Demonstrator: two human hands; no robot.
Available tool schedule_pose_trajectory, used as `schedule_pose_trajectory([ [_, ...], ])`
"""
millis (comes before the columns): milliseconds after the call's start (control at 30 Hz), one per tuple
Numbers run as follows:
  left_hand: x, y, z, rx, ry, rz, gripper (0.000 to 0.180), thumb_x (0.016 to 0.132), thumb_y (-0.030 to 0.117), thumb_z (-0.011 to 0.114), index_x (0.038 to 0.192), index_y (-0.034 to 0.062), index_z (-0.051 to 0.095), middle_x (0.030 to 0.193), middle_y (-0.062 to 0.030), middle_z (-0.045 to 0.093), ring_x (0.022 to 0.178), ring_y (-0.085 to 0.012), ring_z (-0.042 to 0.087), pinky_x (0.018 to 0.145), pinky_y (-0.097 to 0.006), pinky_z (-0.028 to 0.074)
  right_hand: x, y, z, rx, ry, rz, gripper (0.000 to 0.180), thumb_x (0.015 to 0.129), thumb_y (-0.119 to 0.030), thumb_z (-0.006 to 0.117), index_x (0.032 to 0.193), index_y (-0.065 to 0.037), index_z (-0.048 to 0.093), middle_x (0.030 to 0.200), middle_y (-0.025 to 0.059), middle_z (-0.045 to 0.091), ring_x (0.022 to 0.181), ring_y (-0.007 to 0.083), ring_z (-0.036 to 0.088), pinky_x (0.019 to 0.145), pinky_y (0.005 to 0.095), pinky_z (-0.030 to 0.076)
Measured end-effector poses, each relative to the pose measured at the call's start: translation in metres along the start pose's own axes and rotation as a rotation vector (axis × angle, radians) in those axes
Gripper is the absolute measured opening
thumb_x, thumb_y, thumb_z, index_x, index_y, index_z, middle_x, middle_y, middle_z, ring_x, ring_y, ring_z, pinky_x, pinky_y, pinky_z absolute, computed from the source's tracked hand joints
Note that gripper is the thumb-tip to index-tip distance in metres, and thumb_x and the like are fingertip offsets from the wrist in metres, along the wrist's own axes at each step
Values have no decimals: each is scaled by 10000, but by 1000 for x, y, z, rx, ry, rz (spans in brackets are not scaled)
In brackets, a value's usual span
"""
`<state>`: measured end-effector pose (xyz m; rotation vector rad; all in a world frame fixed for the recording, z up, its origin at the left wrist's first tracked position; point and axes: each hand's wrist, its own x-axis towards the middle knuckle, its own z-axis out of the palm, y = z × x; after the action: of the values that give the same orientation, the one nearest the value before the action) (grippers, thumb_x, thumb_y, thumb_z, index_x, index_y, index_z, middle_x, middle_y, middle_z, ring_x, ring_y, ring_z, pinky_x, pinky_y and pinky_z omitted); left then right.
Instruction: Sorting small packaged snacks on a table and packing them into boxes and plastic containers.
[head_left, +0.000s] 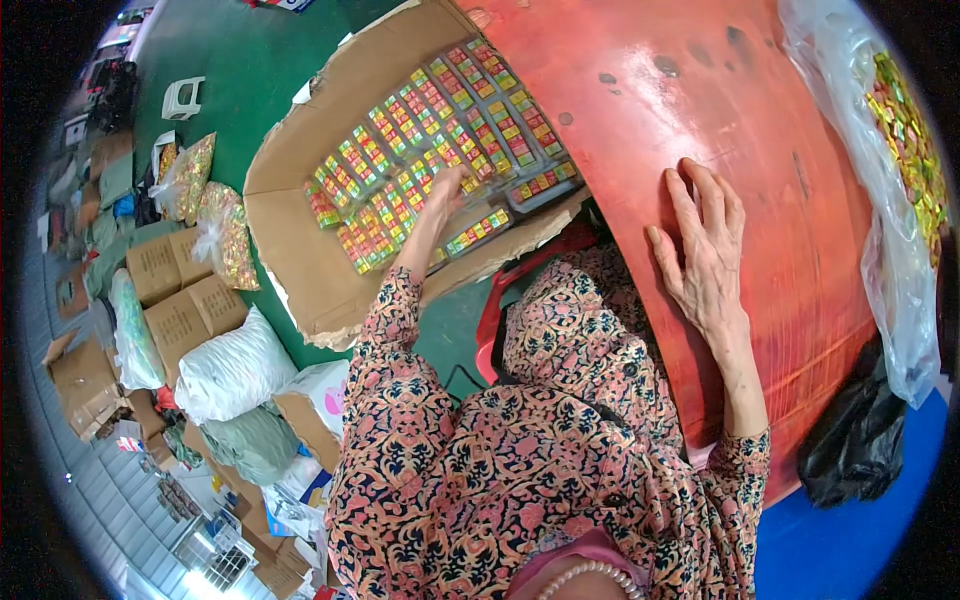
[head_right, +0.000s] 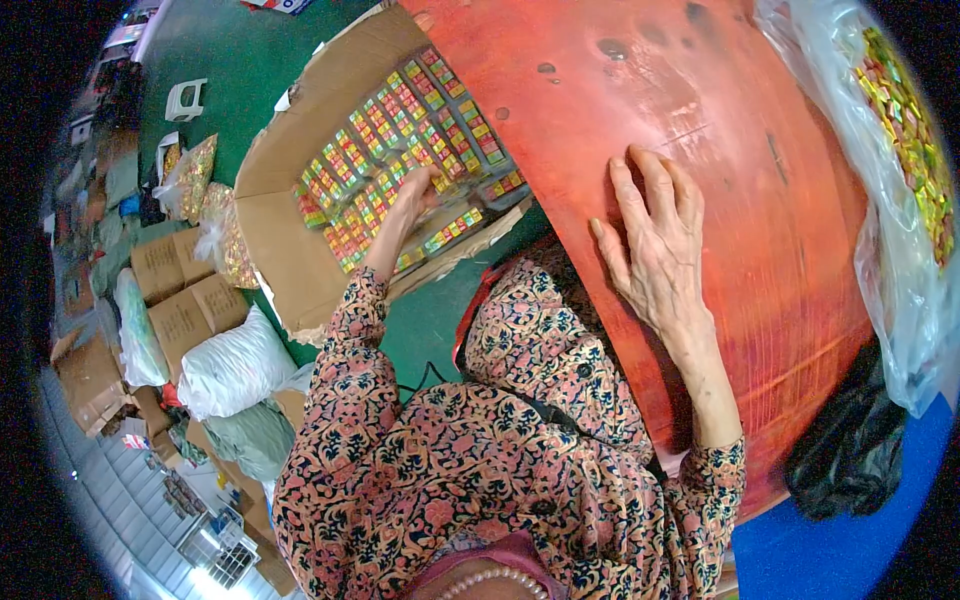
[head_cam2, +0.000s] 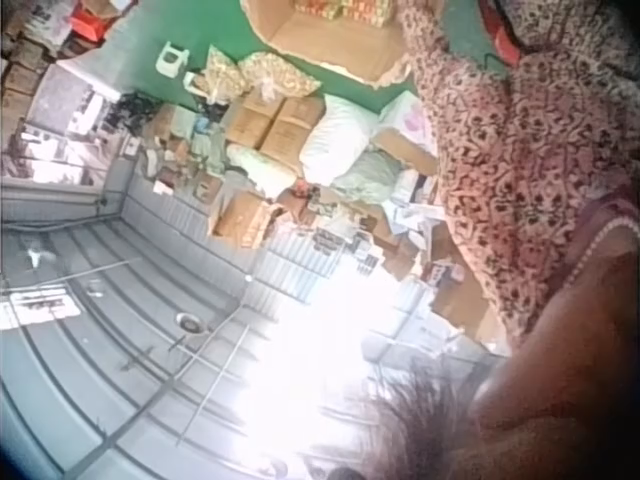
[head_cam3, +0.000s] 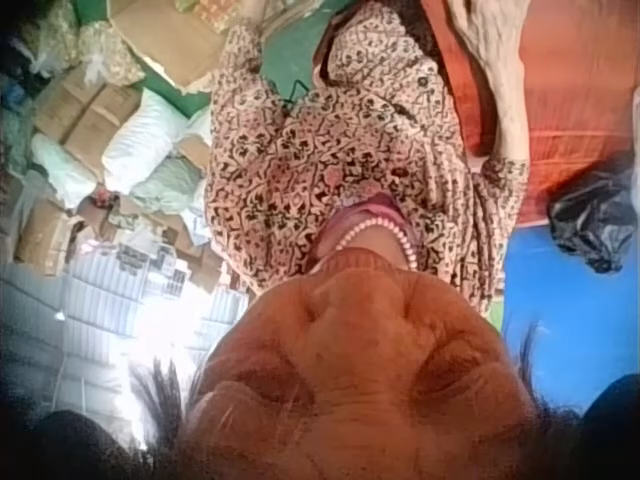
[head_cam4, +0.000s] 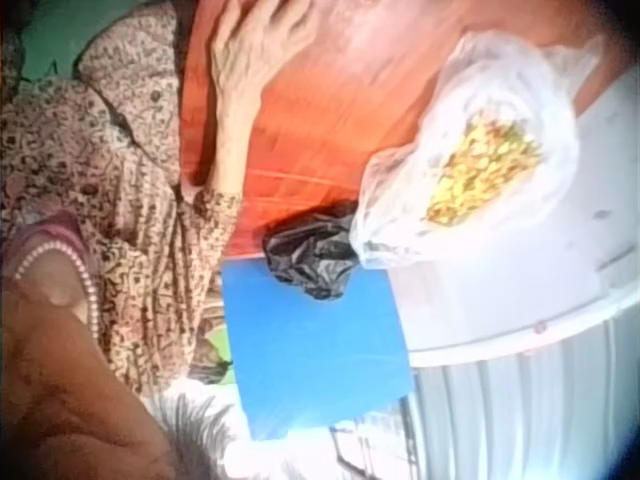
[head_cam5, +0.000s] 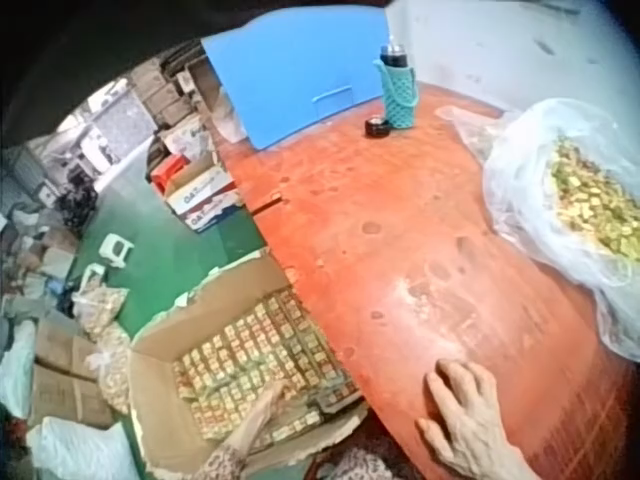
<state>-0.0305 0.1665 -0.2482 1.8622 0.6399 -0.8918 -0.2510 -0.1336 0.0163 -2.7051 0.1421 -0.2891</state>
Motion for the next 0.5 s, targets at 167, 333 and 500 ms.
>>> schedule_pose_trajectory([
  [167, 24, -23, 7, -486, -87, 96, 80, 746, 88, 535, 737, 9, 535, 544, -26, 442, 507, -156, 453, 488, -383, 409, 0, -1, 0, -6, 8, 7, 485, 763, -162, 590, 1209, -6, 478, 1267, 152, 414, 1154, 330, 375, 982, 418, 305],
  [333, 40, -28, -10, -310, 9, 79, 93, 761, 68, 526, 692, 6, 539, 589, -48, 499, 521, -165, 487, 431, -332, 363, 0, -2, -2, 15, 10, 2, 490, 754, -156, 595, 1206, -6, 479, 1266, 154, 415, 1153, 332, 376, 984, 420, 306],
  [500, 36, -27, -5, -238, 50, 182, 157, 770, 115, 543, 653, 10, 545, 588, -48, 499, 506, -152, 463, 421, -327, 338, -1, 0, -2, 20, 22, 9, 496, 745, -151, 603, 1202, -4, 480, 1259, 156, 417, 1150, 338, 376, 978, 424, 314],
])
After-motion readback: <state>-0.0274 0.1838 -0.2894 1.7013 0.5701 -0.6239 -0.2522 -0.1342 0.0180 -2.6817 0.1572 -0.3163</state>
